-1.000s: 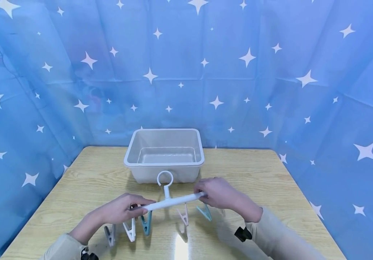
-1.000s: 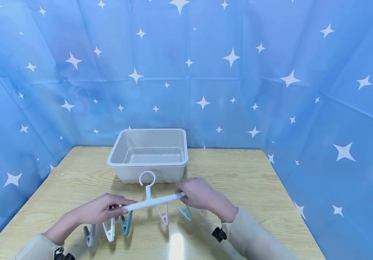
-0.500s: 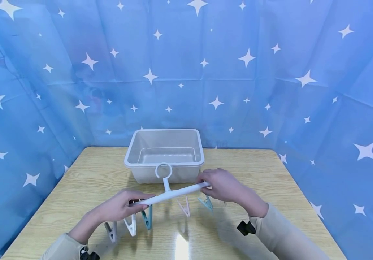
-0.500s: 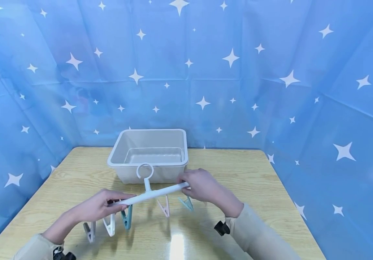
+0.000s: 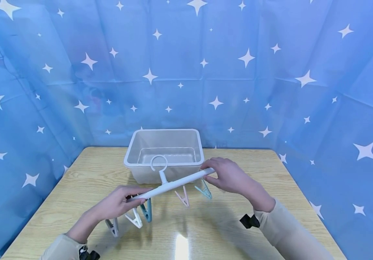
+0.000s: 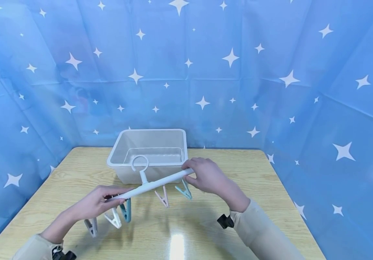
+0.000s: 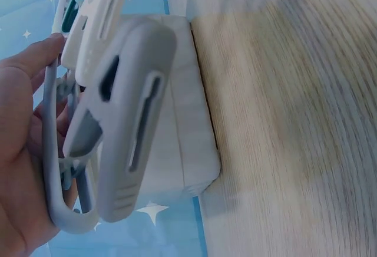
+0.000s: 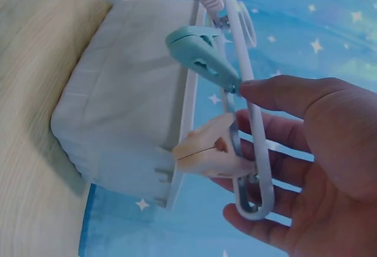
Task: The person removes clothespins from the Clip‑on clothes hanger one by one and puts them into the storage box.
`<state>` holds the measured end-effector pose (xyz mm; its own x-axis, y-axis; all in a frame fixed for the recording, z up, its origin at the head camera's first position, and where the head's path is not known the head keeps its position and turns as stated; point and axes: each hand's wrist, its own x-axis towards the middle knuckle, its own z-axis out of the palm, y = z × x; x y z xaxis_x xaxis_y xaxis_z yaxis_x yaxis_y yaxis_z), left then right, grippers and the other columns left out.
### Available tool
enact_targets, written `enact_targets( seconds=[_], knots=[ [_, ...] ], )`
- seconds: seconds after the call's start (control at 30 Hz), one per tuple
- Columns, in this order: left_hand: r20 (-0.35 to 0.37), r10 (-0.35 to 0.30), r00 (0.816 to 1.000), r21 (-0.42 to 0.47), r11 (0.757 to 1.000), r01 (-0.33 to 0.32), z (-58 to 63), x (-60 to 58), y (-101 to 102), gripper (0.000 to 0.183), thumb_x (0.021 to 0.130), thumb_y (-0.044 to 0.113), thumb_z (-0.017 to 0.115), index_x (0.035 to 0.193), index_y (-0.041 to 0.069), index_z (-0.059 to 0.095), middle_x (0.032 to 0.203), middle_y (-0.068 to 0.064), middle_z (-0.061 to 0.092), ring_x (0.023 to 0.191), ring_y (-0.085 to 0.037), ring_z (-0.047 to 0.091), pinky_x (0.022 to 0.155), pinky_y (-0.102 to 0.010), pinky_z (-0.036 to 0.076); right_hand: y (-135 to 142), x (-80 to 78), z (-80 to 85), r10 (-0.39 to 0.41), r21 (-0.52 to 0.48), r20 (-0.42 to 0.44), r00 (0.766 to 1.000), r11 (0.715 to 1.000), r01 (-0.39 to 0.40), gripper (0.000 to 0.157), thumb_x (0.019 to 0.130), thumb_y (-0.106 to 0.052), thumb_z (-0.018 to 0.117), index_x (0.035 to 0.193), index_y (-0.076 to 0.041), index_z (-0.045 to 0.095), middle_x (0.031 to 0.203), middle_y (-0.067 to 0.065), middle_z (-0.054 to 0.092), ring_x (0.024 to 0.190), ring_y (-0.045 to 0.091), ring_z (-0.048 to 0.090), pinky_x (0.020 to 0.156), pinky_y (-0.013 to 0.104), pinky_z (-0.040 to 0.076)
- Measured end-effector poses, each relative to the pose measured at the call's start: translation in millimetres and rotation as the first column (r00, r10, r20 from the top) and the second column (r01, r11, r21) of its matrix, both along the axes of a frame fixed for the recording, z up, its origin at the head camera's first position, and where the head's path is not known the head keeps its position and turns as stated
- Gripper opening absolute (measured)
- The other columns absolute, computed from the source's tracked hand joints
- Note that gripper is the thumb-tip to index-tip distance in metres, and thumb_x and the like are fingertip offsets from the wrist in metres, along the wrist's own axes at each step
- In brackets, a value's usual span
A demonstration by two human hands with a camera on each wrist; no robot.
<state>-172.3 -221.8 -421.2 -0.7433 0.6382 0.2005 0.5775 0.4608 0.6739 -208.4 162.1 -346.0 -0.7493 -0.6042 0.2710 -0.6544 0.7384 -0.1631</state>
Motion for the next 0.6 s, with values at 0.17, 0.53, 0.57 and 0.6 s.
enact_targets(
  seconds=[0.17, 0.53, 0.57, 0.6],
  knots=[
    [-0.037, 0.013, 0.999, 0.047, 0.999, -0.011, 0.9, -0.4, -2.5, 0.039, 0.101, 0.026, 0.059, 0.14, 0.028, 0.059, 0.093, 0.012, 0.069, 0.067, 0.001, 0.054, 0.055, -0.022, 0.048, 2.6, -4.1, 2.7, -0.027, -0.06, -0.049, 0.998, 0.998, 0.024, 0.029, 0.089, -0.027, 0.077, 0.113, -0.013, 0.069, 0.117, 0.006, 0.068, 0.083, 0.017, 0.062, 0.07, 0.033, 0.05],
    [-0.103, 0.071, 0.992, 0.096, 0.994, -0.061, 7.6, 1.3, -6.5, 0.039, 0.099, 0.017, 0.064, 0.137, 0.02, 0.062, 0.093, 0.008, 0.069, 0.055, 0.004, 0.045, 0.048, -0.02, 0.042, 6.6, -8.5, 12.2, -0.081, -0.248, -0.027, 0.996, 0.966, 0.072, 0.04, 0.092, -0.027, 0.073, 0.128, -0.014, 0.064, 0.136, 0.008, 0.058, 0.105, 0.028, 0.067, 0.081, 0.043, 0.054],
    [-0.107, 0.076, 0.991, 0.101, 0.993, -0.066, 8.1, 1.4, -6.9, 0.039, 0.098, 0.016, 0.064, 0.137, 0.019, 0.062, 0.092, 0.008, 0.068, 0.056, 0.003, 0.045, 0.048, -0.02, 0.042, 6.7, -8.5, 13.2, -0.083, -0.261, -0.023, 0.996, 0.962, 0.074, 0.04, 0.092, -0.026, 0.073, 0.129, -0.014, 0.064, 0.137, 0.008, 0.058, 0.102, 0.027, 0.067, 0.079, 0.041, 0.053],
    [-0.114, 0.082, 0.99, 0.107, 0.992, -0.069, 8.6, 1.4, -7.3, 0.04, 0.098, 0.015, 0.064, 0.137, 0.018, 0.062, 0.091, 0.008, 0.068, 0.056, 0.003, 0.045, 0.048, -0.02, 0.041, 6.9, -8.6, 13.9, -0.085, -0.272, -0.02, 0.996, 0.959, 0.077, 0.039, 0.093, -0.026, 0.072, 0.129, -0.013, 0.063, 0.137, 0.007, 0.058, 0.101, 0.026, 0.066, 0.077, 0.039, 0.051]
  ],
)
